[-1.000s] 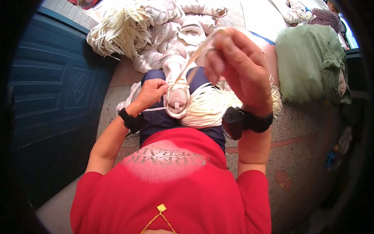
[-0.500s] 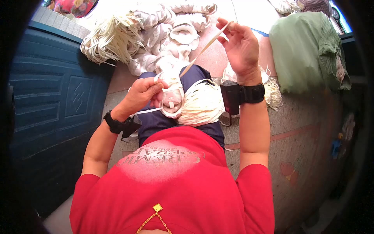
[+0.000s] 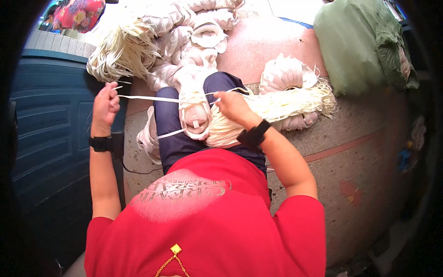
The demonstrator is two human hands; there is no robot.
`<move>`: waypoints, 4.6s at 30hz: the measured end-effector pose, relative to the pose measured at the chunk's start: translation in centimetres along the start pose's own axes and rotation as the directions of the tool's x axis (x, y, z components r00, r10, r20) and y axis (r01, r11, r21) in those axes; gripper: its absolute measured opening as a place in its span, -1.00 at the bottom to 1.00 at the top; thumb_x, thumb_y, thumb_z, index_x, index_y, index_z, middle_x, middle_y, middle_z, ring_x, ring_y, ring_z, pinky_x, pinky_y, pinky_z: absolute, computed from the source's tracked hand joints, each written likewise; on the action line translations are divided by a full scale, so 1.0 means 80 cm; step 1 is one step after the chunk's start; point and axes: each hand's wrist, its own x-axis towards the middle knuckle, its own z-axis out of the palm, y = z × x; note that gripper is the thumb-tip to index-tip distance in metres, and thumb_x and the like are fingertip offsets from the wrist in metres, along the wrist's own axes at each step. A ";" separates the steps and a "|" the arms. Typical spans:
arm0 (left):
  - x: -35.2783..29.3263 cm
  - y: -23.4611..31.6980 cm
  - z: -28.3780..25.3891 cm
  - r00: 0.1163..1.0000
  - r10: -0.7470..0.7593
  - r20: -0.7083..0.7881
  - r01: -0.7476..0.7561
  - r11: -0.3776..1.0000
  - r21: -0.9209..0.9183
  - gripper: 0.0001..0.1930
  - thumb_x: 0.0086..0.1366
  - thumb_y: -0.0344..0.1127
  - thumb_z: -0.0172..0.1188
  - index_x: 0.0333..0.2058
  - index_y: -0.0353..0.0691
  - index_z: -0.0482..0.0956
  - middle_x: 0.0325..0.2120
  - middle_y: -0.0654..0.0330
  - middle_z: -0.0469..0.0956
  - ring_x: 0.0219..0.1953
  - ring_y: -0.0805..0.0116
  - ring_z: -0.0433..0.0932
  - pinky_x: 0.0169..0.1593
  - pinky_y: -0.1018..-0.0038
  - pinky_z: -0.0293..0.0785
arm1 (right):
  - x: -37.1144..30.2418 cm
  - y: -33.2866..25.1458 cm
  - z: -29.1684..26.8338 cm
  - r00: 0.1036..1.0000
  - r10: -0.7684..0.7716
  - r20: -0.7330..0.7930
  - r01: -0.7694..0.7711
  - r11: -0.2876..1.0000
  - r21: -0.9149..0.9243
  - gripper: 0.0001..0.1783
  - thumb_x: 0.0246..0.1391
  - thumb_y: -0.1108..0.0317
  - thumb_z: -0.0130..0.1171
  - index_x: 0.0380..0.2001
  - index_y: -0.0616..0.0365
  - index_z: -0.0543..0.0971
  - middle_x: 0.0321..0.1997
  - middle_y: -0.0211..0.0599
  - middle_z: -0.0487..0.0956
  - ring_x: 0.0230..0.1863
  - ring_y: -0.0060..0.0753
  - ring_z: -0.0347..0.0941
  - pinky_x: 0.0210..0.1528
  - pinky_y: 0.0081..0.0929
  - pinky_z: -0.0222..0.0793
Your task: Threading and lacing white shoe components by hand in a workshop.
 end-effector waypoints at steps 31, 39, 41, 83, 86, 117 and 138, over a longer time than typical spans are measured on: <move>-0.048 -0.190 0.093 0.908 0.263 0.325 -0.396 0.287 0.873 -0.84 0.11 -0.37 -0.03 -0.47 -0.31 0.48 -0.60 -0.12 0.48 -0.52 -0.04 0.48 -0.42 0.19 0.41 | 0.011 -0.030 0.032 0.995 -0.103 -0.009 0.076 0.794 -0.604 -0.78 -0.19 0.14 0.14 -0.64 0.04 0.54 -0.50 -0.37 0.45 -0.32 -0.33 0.31 -0.30 -0.27 0.09; -0.057 -0.191 0.115 0.824 0.315 0.471 -0.526 0.113 0.843 -0.91 0.06 -0.43 -0.06 -0.51 -0.27 0.43 -0.59 -0.05 0.47 -0.50 -0.06 0.48 -0.41 0.16 0.40 | 0.012 -0.037 0.032 0.991 -0.127 0.034 0.122 0.782 -0.612 -0.78 -0.14 0.19 0.08 -0.69 0.06 0.53 -0.52 -0.33 0.45 -0.36 -0.32 0.33 -0.32 -0.27 0.10; -0.059 -0.189 0.118 0.845 0.304 0.440 -0.487 0.098 0.868 -0.81 0.13 -0.31 -0.03 -0.57 -0.29 0.41 -0.60 -0.05 0.45 -0.52 -0.05 0.46 -0.44 0.17 0.38 | 0.010 -0.035 0.032 0.987 -0.154 0.042 0.147 0.774 -0.616 -0.77 -0.12 0.19 0.06 -0.69 0.06 0.53 -0.52 -0.31 0.45 -0.36 -0.31 0.33 -0.31 -0.27 0.10; 0.048 -0.113 0.162 0.948 0.031 0.316 -0.204 0.824 0.529 -0.81 0.09 -0.29 0.10 -0.39 -0.31 0.53 -0.71 0.36 0.36 -0.77 0.62 0.23 -0.73 0.65 0.15 | 0.103 -0.055 -0.020 0.991 -0.001 -0.133 0.016 0.994 0.112 -0.84 -0.10 0.33 0.07 -0.46 0.18 0.54 -0.47 -0.07 0.48 -0.39 -0.03 0.41 -0.34 -0.24 0.30; 0.074 -0.128 0.109 0.956 0.200 0.215 -0.289 0.780 0.555 -0.81 0.09 -0.30 0.08 -0.38 -0.28 0.54 -0.68 0.34 0.40 -0.74 0.59 0.30 -0.70 0.62 0.22 | 0.086 -0.017 -0.031 0.989 -0.149 -0.006 0.140 0.942 -0.304 -0.85 -0.09 0.40 0.00 -0.47 0.19 0.53 -0.53 -0.02 0.47 -0.38 0.04 0.41 -0.32 -0.19 0.30; 0.088 -0.292 -0.112 0.988 0.154 -0.026 0.018 0.053 0.998 -0.86 0.09 -0.41 -0.08 -0.34 -0.26 0.35 -0.47 -0.05 0.53 -0.37 0.02 0.53 -0.35 0.21 0.44 | -0.046 -0.127 -0.305 0.764 0.205 -0.612 0.082 0.910 0.407 -0.87 0.06 0.48 -0.12 -0.28 0.16 0.33 -0.53 -0.43 0.34 -0.59 -0.69 0.20 -0.32 -0.61 0.30; -0.102 -0.030 -0.022 0.618 0.786 0.006 -0.480 0.371 0.795 -0.82 0.07 -0.34 0.02 -0.62 -0.31 0.44 -0.69 -0.07 0.40 -0.59 -0.05 0.43 -0.53 0.30 0.34 | 0.036 -0.249 0.107 0.887 -0.315 0.337 0.293 0.949 0.115 -0.42 -0.20 0.13 0.25 -0.14 0.23 0.37 -0.23 -0.05 0.41 -0.27 -0.07 0.38 -0.23 -0.35 0.29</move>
